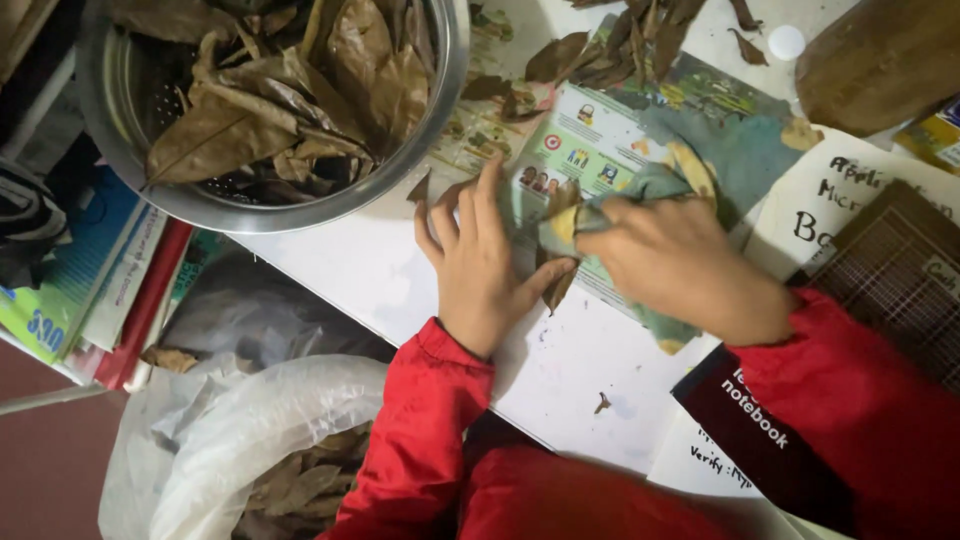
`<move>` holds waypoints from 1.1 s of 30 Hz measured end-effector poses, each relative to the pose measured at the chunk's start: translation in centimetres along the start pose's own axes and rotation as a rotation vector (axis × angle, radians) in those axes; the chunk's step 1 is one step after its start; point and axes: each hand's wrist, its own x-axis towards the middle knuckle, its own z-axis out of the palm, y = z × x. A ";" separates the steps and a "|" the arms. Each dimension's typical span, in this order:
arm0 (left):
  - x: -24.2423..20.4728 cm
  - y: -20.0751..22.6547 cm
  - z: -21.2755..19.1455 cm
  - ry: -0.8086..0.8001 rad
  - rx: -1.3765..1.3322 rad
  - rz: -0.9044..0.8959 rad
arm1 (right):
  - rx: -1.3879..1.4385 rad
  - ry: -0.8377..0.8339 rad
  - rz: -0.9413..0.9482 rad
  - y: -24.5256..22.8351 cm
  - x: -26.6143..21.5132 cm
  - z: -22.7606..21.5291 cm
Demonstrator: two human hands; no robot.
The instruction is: Cleaning dried tea leaves by wiping them with a cloth on a flat surface
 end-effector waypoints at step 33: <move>-1.1 -1.0 0.6 0.093 -0.359 0.150 | 0.092 0.660 0.240 6.0 3.1 7.8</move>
